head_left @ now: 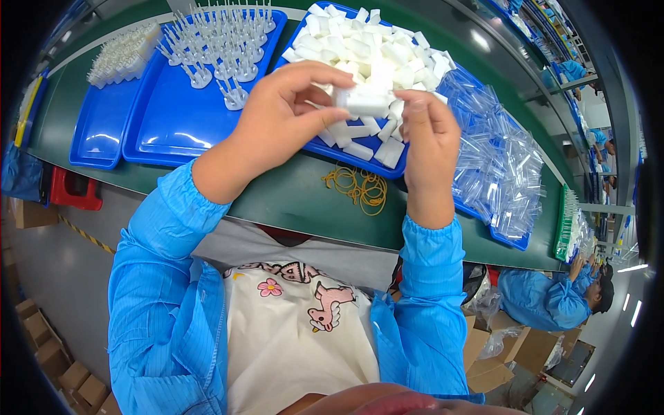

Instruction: The person assembles components by mounting white foam pieces onto plastic pronged bases, sliding clear plastic covers over them, and securing the assemblies with rubber bands.

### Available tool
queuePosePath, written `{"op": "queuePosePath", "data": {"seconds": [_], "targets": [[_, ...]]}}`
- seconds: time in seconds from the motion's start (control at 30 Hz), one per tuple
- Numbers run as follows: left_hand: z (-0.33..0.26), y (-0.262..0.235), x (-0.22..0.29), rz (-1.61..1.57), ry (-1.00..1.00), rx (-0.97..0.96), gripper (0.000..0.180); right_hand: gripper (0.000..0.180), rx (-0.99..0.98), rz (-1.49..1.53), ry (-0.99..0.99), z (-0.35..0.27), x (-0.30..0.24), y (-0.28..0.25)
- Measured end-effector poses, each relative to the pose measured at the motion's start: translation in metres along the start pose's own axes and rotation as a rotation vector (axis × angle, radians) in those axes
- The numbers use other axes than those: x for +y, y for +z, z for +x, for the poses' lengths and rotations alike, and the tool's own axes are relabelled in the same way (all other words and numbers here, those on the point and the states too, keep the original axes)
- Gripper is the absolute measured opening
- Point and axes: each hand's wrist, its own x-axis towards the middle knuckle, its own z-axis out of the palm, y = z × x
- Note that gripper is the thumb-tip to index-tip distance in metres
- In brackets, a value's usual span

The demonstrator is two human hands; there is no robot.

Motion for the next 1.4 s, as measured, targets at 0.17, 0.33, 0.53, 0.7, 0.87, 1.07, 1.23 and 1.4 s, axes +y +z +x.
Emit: {"op": "queuePosePath", "data": {"seconds": [0.17,0.33,0.53,0.7,0.87,1.07,1.23,1.4], "targets": [[0.004,-0.007,0.001,-0.393,0.005,0.204,0.031,0.014,-0.252,-0.484,-0.241,0.008,0.003,-0.016],[0.003,-0.002,-0.009,-0.555,-0.021,0.256,0.023,0.02,-0.439,-0.726,-0.388,-0.001,0.005,-0.009],[0.001,-0.005,0.003,-0.538,-0.049,0.208,0.03,0.02,-0.339,-0.565,-0.245,0.004,-0.002,-0.01],[0.001,-0.004,0.01,-0.477,-0.105,0.163,0.032,0.015,-0.118,-0.109,-0.117,0.007,0.0,-0.025],[0.003,-0.004,0.003,-0.439,-0.029,0.149,0.033,0.017,-0.09,0.102,-0.072,0.011,0.013,-0.028],[0.001,-0.008,-0.001,-0.307,0.021,0.186,0.031,0.015,0.078,0.22,0.001,0.009,0.02,-0.024],[0.001,-0.009,0.002,-0.28,0.025,0.145,0.028,0.021,0.117,0.311,0.098,0.011,0.013,-0.023],[0.004,0.001,-0.002,-0.337,0.012,0.113,0.029,0.026,0.14,0.284,0.079,0.007,0.017,-0.031]]}}
